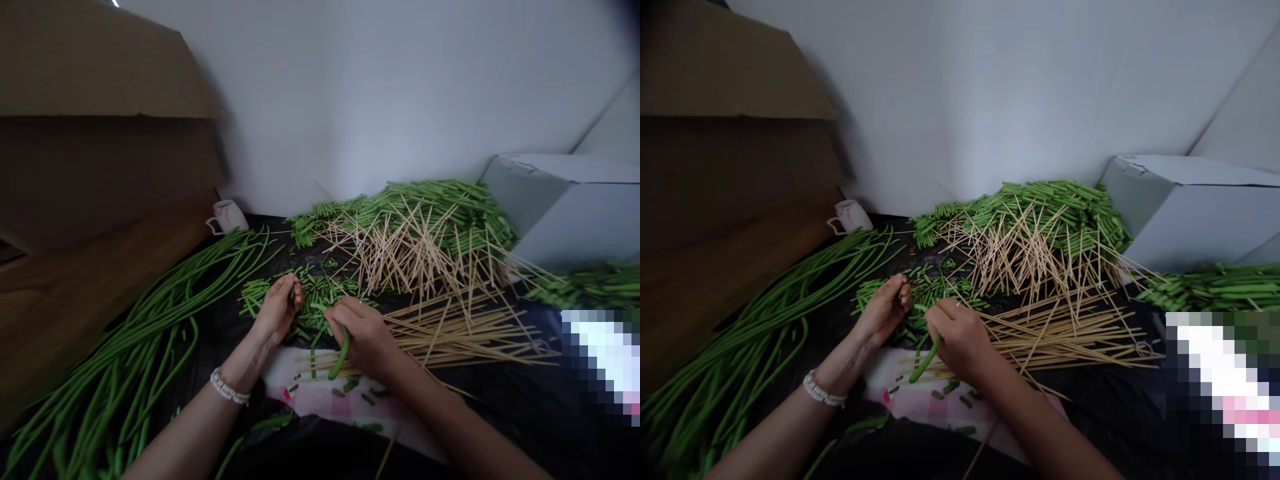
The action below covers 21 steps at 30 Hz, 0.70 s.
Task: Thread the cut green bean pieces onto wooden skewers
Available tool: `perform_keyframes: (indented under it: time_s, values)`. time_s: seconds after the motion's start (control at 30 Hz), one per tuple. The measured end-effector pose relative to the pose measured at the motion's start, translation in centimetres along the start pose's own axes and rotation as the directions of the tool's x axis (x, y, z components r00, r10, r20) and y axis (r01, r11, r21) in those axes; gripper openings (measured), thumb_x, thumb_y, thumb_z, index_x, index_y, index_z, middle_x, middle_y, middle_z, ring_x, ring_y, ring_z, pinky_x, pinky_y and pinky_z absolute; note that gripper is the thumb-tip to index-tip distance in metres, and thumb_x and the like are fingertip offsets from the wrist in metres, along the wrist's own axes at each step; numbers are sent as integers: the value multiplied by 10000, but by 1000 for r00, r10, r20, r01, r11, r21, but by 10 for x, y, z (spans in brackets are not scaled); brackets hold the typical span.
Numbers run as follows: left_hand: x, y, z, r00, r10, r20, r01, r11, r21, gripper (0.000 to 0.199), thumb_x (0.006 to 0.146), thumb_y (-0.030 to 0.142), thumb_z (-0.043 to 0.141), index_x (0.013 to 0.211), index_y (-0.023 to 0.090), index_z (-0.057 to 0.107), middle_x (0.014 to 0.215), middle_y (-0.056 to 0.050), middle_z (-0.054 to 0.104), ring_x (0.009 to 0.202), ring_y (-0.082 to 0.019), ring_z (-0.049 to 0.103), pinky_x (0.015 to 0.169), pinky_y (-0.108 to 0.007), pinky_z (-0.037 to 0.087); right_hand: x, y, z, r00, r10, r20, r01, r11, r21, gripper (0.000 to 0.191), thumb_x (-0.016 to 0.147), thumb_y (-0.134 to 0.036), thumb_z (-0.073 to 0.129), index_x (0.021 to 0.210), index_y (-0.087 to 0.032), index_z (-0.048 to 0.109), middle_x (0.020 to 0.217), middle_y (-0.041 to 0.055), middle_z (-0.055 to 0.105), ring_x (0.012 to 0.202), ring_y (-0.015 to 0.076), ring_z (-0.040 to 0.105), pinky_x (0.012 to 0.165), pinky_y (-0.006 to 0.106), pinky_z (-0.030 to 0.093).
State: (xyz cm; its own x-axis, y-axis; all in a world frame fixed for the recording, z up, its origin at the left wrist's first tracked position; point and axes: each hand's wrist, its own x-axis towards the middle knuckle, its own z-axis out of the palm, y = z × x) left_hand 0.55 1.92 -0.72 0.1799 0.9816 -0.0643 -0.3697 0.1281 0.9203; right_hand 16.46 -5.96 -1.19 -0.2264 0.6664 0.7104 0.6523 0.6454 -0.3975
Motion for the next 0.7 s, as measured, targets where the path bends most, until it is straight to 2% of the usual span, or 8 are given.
perform_keyframes:
  time_s: [0.07,0.13,0.23,0.3,0.37,0.47,0.6,0.7]
  values:
    - [-4,1,1,993,74,90,-91,975,205,275,812,427,639,766,174,542,611,32,537,530,-86,451,516,-199,354,1,0,0,998,50,39,-53,996,69,178,884,-116,473,779,-186,598,734,31,576,690,144,534,644,259,416]
    - [-12,-3,5,967,113,229,-200,893,403,283,858,430,579,744,174,541,636,16,551,565,-99,465,541,-213,366,3,2,-1,992,115,44,-120,981,151,132,876,-141,512,810,-190,615,751,25,607,698,137,558,657,254,425]
    - [-20,-10,11,934,51,353,-242,818,522,283,884,443,533,776,182,529,596,47,471,519,-91,393,500,-213,323,6,7,-4,966,250,69,-260,932,252,56,836,-196,589,806,-206,634,767,12,650,717,137,591,685,260,447]
    - [-20,-12,11,932,28,361,-225,826,516,296,885,464,521,789,185,509,567,67,409,483,-81,333,464,-208,270,9,10,-7,912,400,93,-406,848,341,47,799,-259,635,796,-212,639,743,-3,653,661,132,590,633,257,459]
    - [-17,-12,9,936,17,351,-196,855,481,319,882,490,514,789,186,488,546,77,382,458,-73,298,444,-205,231,11,12,-9,824,549,139,-545,701,461,119,761,-322,665,792,-211,634,673,-21,625,563,121,563,538,246,452]
    - [-14,-9,5,918,-54,394,-138,886,443,346,874,525,513,805,187,484,503,89,371,417,-64,265,425,-208,197,14,15,-11,735,650,194,-620,527,581,195,712,-365,700,796,-206,625,606,-35,585,490,116,535,467,240,435]
    - [-14,-6,2,853,-161,497,-113,872,476,366,842,514,577,738,170,510,507,78,395,420,-54,285,431,-209,208,15,16,-11,739,649,181,-608,528,592,206,696,-376,713,784,-208,631,600,-29,584,510,120,531,484,249,444]
    - [-16,-5,3,842,-173,510,-116,866,486,365,855,492,572,703,165,515,556,47,476,446,-57,332,444,-209,238,15,15,-11,764,627,154,-582,565,584,201,709,-378,704,766,-203,622,622,-27,584,515,112,521,486,243,436]
